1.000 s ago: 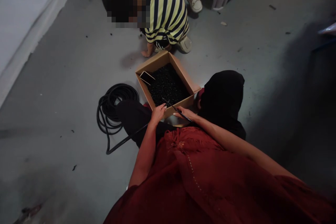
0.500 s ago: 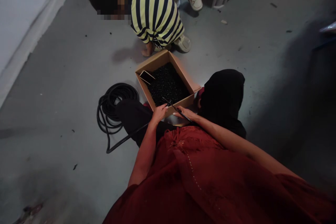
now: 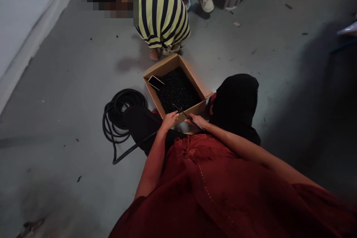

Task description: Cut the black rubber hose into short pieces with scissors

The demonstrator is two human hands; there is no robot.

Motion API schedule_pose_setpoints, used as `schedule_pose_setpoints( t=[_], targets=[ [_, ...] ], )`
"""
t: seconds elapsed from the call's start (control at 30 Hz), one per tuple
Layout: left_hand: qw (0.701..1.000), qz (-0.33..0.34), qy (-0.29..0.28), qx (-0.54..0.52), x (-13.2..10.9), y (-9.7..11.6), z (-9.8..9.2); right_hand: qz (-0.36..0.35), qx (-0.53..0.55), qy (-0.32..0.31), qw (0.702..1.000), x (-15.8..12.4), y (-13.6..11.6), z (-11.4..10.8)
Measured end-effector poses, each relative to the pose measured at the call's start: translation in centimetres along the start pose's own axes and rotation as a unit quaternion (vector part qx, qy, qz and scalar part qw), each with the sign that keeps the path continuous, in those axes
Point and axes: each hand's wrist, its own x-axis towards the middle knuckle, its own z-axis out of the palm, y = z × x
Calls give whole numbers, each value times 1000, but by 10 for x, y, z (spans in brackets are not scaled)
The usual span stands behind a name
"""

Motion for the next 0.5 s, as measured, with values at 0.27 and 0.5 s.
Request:
schedule_pose_setpoints(
  t=[0.27,0.5],
  targets=[
    [999,5,-17,-40,1,-3,0,-4,-19,12,1000,-1,0,-1],
    [998,0,-39,-44,0,3,1,4,-28,19,999,0,1,-1]
  ],
)
